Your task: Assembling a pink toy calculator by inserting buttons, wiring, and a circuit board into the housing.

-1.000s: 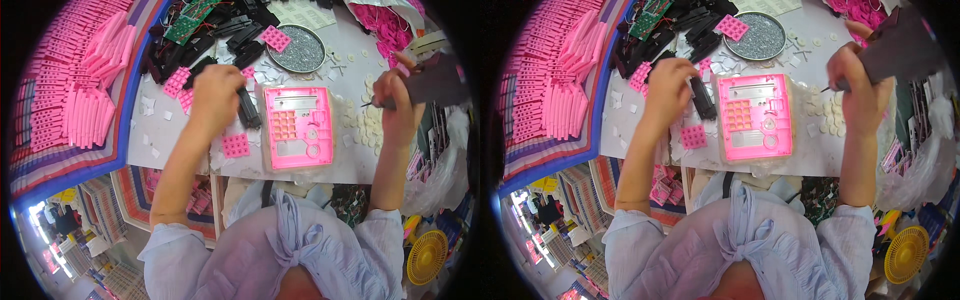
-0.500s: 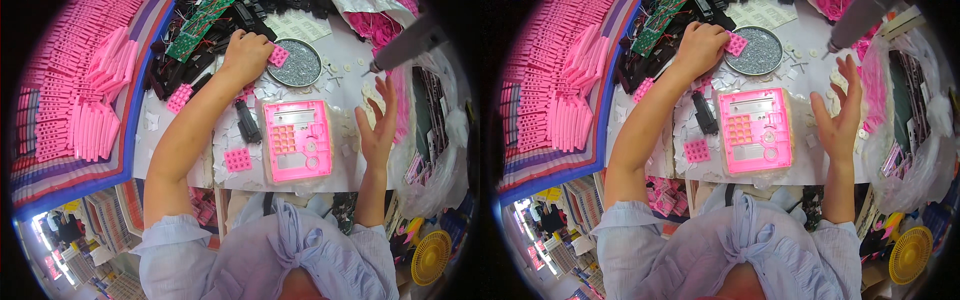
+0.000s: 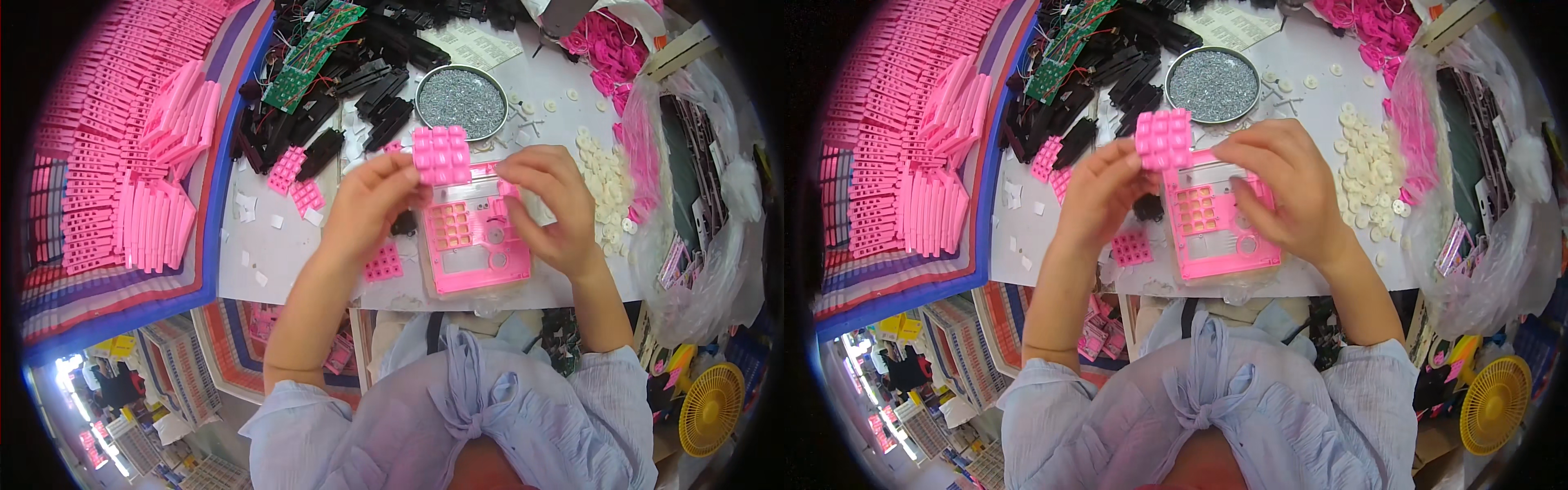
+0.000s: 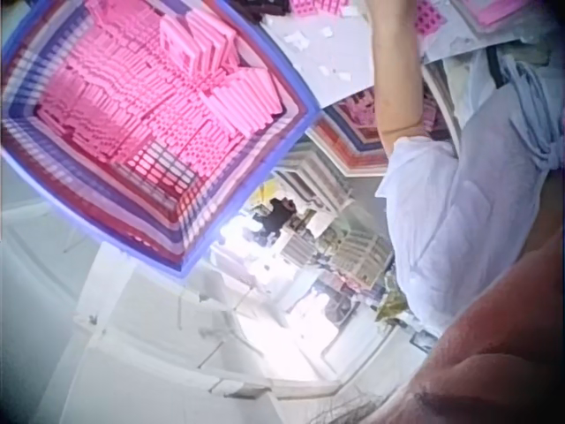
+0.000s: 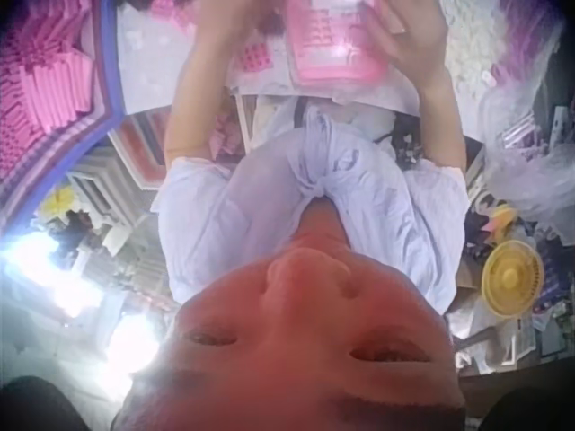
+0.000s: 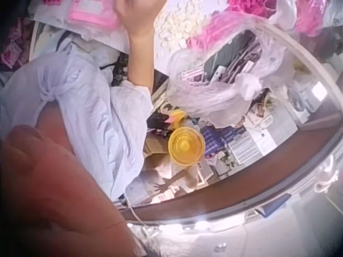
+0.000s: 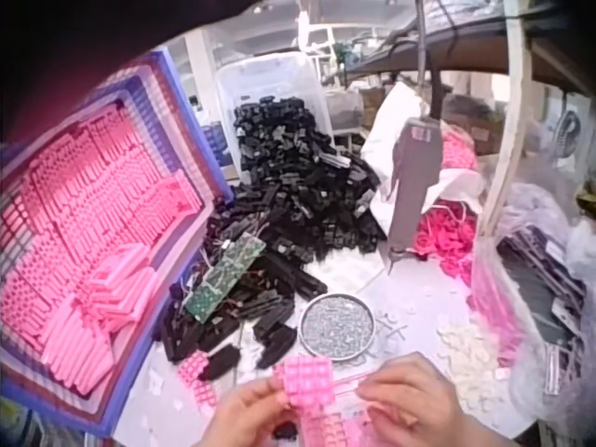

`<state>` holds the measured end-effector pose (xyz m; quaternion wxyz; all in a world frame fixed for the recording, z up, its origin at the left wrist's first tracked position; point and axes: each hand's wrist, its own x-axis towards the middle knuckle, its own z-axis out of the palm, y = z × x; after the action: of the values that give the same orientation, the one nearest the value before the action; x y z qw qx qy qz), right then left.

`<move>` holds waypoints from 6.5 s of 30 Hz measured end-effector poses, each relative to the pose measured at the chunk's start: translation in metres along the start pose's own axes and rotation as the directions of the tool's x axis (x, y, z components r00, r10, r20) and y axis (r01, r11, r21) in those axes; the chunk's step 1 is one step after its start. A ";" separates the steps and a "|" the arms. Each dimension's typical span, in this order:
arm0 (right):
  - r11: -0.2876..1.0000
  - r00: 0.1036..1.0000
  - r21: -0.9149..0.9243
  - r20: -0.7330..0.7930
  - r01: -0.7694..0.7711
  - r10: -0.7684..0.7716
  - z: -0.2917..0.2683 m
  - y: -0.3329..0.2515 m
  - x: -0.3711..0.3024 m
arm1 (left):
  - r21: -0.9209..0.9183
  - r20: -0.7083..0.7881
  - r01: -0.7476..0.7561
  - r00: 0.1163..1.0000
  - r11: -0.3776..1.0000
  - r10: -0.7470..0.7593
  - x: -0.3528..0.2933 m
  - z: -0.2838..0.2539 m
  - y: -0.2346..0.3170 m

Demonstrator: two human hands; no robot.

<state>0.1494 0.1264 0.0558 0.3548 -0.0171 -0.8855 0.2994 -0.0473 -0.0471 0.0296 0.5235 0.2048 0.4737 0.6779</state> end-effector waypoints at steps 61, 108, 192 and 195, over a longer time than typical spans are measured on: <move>0.957 0.692 -0.262 0.714 0.121 0.108 0.051 -0.032 -0.042 | 0.757 -0.629 0.609 0.778 -0.235 -0.011 0.173 -0.174 0.150; -0.359 0.593 0.626 0.777 -0.692 0.212 0.026 0.020 0.007 | 0.202 0.095 0.107 0.987 0.974 -0.129 -0.060 0.010 0.024; 0.946 0.761 -0.184 0.562 -0.266 0.324 0.056 0.016 -0.001 | 0.929 0.243 -0.330 0.885 0.167 0.397 -0.069 0.016 -0.063; 0.923 0.754 -0.301 0.542 -0.238 0.371 0.053 0.008 0.000 | 0.912 0.405 -0.407 0.870 -0.054 0.281 -0.066 0.018 -0.061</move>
<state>0.1139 0.1051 0.0213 0.0048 -0.1062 -0.9631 0.2472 0.0226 -0.0990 0.0008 0.0717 0.6474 0.7112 0.2643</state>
